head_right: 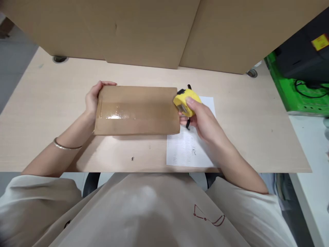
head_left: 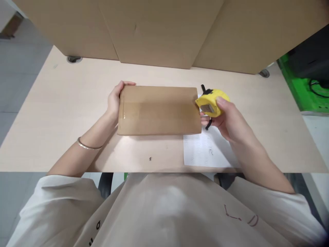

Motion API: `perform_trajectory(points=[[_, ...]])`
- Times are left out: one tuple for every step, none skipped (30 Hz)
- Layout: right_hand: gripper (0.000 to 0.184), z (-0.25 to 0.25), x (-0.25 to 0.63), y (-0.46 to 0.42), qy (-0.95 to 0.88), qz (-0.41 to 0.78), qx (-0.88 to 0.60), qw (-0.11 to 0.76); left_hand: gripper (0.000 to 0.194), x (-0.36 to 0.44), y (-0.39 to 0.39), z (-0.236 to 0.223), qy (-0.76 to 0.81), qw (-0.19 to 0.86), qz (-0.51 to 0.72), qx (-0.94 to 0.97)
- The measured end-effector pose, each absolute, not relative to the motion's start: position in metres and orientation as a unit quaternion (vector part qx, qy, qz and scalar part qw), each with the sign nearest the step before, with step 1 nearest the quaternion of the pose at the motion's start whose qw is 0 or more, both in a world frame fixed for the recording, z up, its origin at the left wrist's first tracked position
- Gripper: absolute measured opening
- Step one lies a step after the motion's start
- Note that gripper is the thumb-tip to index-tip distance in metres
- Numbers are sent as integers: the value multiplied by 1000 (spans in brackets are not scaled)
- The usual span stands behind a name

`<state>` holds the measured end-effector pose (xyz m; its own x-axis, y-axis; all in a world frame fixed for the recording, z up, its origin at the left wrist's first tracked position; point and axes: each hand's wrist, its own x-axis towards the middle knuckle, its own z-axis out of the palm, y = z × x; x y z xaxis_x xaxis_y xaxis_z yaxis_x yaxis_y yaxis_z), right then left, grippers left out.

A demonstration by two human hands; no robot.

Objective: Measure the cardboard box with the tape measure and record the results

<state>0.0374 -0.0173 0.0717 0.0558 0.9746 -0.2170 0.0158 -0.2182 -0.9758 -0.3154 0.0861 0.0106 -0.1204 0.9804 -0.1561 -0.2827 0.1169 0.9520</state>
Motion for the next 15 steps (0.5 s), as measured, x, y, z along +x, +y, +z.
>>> perform_trajectory(points=[[50, 67, 39, -23, -426, 535, -578, 445, 41, -312, 89, 6, 496, 574, 547, 355], [52, 63, 41, -27, -423, 534, -587, 438, 42, -310, 91, 0, 500, 582, 531, 360], [52, 61, 43, -30, -425, 532, -594, 428, 42, -310, 93, -7, 505, 583, 517, 372], [51, 60, 46, -31, -434, 525, -601, 417, 42, -313, 94, -14, 509, 576, 508, 388], [49, 60, 50, -32, -448, 516, -610, 402, 45, -318, 94, -20, 512, 564, 507, 404], [45, 63, 53, -33, -464, 502, -622, 381, 51, -324, 94, -27, 511, 551, 511, 418], [41, 67, 55, -32, -481, 484, -637, 359, 59, -332, 92, -32, 506, 540, 518, 430], [37, 72, 56, -30, -496, 461, -654, 338, 70, -341, 89, -37, 499, 535, 520, 442], [34, 76, 55, -27, -509, 438, -668, 320, 82, -349, 85, -42, 489, 538, 514, 456], [31, 81, 52, -22, -522, 421, -675, 309, 95, -356, 81, -46, 478, 546, 500, 473], [31, 85, 46, -16, -536, 412, -671, 304, 107, -361, 76, -49, 466, 557, 480, 491], [32, 89, 37, -8, -552, 414, -656, 307, 116, -366, 71, -52, 455, 568, 462, 507], [34, 92, 25, 2, -567, 427, -632, 311, 122, -368, 67, -55, 446, 578, 449, 515], [36, 94, 11, 13, -580, 449, -604, 312, 126, -369, 64, -58, 441, 588, 442, 515], [38, 97, -5, 24, -586, 478, -575, 313, 126, -369, 62, -60, 438, 596, 441, 509]])
